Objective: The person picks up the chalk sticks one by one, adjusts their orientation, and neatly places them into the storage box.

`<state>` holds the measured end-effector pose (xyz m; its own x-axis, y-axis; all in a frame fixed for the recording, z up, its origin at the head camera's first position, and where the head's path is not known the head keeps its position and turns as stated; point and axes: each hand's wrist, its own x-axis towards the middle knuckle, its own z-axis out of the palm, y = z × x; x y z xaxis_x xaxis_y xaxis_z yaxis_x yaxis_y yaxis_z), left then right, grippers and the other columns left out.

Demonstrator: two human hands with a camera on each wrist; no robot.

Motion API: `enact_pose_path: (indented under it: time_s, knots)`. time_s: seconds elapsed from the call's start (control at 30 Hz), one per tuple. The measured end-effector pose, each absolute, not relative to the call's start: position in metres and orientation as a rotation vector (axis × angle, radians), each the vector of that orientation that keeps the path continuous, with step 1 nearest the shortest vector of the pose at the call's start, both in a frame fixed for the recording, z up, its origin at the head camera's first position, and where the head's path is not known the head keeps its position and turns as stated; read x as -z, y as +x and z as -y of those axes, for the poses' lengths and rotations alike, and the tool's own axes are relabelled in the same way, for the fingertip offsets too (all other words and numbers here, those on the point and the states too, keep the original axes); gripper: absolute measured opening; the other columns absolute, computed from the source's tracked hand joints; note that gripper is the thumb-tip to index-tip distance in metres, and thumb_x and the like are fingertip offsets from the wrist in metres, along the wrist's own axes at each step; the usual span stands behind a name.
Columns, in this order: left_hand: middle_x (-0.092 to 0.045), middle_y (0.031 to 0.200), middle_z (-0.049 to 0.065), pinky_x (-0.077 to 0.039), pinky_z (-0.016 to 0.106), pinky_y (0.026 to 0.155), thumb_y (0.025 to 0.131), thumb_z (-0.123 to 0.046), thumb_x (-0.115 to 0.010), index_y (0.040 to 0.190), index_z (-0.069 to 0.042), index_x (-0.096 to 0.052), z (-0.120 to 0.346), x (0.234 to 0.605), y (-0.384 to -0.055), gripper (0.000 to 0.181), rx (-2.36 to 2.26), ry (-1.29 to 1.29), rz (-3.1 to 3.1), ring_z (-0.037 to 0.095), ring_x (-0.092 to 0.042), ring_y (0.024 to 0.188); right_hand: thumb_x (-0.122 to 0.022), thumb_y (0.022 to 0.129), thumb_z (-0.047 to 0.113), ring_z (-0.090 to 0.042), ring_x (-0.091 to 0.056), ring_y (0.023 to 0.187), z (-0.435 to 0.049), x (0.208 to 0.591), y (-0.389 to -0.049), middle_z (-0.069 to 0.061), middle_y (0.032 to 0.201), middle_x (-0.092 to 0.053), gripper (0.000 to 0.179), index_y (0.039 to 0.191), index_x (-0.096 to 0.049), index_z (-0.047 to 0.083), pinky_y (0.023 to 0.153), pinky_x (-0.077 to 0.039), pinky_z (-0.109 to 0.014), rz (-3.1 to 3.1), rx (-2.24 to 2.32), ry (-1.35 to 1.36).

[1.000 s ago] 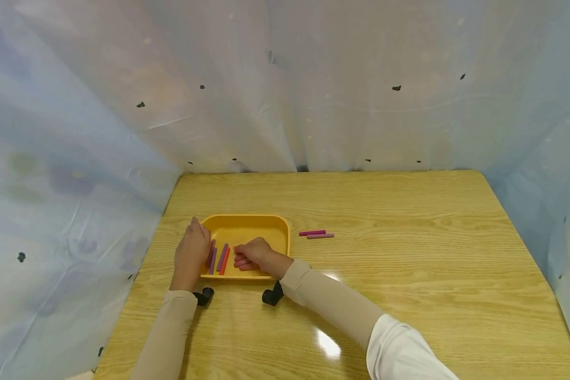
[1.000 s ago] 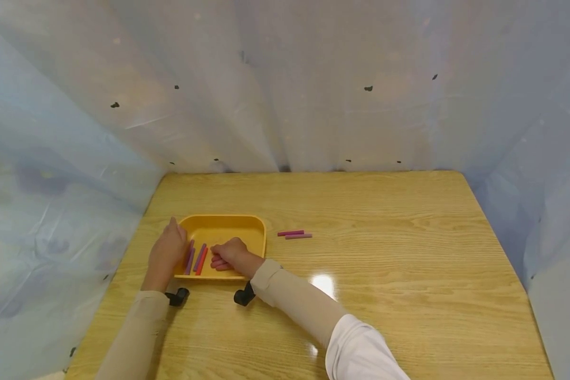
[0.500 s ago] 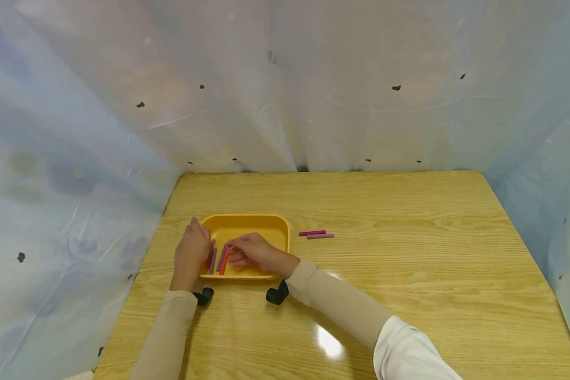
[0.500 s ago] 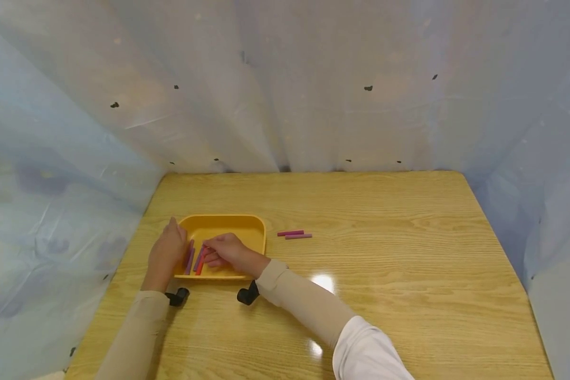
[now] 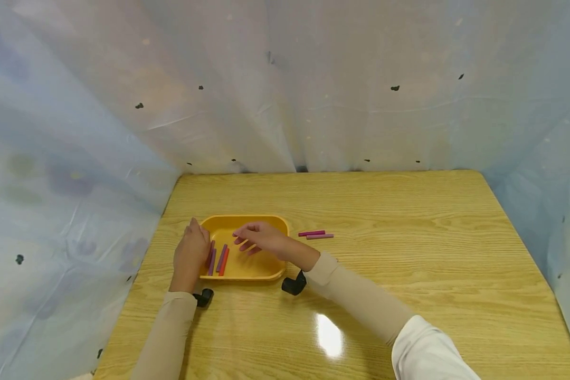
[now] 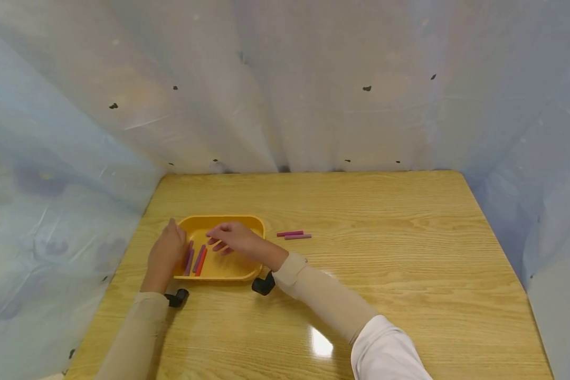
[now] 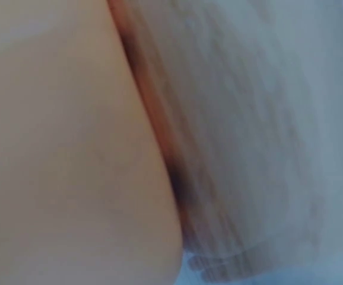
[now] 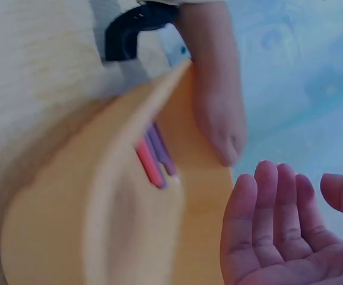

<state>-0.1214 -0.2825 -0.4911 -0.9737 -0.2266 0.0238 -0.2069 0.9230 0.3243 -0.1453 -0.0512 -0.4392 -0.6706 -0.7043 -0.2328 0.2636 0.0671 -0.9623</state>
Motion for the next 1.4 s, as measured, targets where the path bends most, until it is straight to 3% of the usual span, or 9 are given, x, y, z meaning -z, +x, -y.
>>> enact_pose_path:
  time_s: [0.5,0.6,0.97,1.13,1.4]
  knots:
    - [-0.044,0.125,0.037,-0.048,0.054,0.079,0.102,-0.025,-0.021,0.138,0.016,-0.026,0.28,0.492,-0.119,0.054,0.462,0.261,2.959,0.047,-0.052,0.106,-0.049,0.097,0.026,-0.037,-0.058,0.103,-0.005,0.425,-0.178,-0.016,0.111,-0.061,0.037,0.12,-0.056,-0.003,0.086,-0.05,-0.043,-1.758,1.766,-0.422]
    - [-0.043,0.126,0.038,-0.047,0.055,0.082,0.102,-0.025,-0.021,0.138,0.016,-0.025,0.279,0.492,-0.119,0.054,0.47,0.267,2.96,0.047,-0.05,0.108,-0.05,0.097,0.027,-0.037,-0.057,0.104,-0.016,0.424,-0.183,-0.02,0.114,-0.059,0.035,0.118,-0.058,0.0,0.086,-0.051,-0.041,-1.787,1.766,-0.394]
    - [-0.045,0.124,0.037,-0.047,0.055,0.082,0.102,-0.026,-0.021,0.139,0.014,-0.025,0.28,0.493,-0.119,0.054,0.501,0.29,2.959,0.047,-0.052,0.106,-0.052,0.096,0.028,-0.038,-0.055,0.106,-0.052,0.435,-0.198,-0.022,0.118,-0.057,0.034,0.118,-0.059,0.004,0.092,-0.045,-0.05,-1.903,1.732,-0.339]
    - [-0.046,0.122,0.037,-0.048,0.055,0.079,0.102,-0.025,-0.023,0.137,0.015,-0.028,0.28,0.494,-0.119,0.053,0.489,0.273,2.923,0.047,-0.053,0.104,-0.049,0.098,0.022,-0.044,-0.051,0.11,-0.065,0.447,-0.204,-0.024,0.12,-0.055,0.032,0.121,-0.056,0.001,0.093,-0.042,-0.053,-1.963,1.682,-0.395]
    - [-0.048,0.12,0.038,-0.05,0.055,0.073,0.102,-0.023,-0.026,0.135,0.017,-0.031,0.278,0.496,-0.118,0.052,0.443,0.222,2.869,0.048,-0.052,0.105,-0.052,0.096,0.019,-0.042,-0.051,0.106,-0.081,0.459,-0.209,-0.024,0.118,-0.054,0.037,0.124,-0.052,-0.004,0.091,-0.044,-0.052,-2.101,1.494,-0.498]
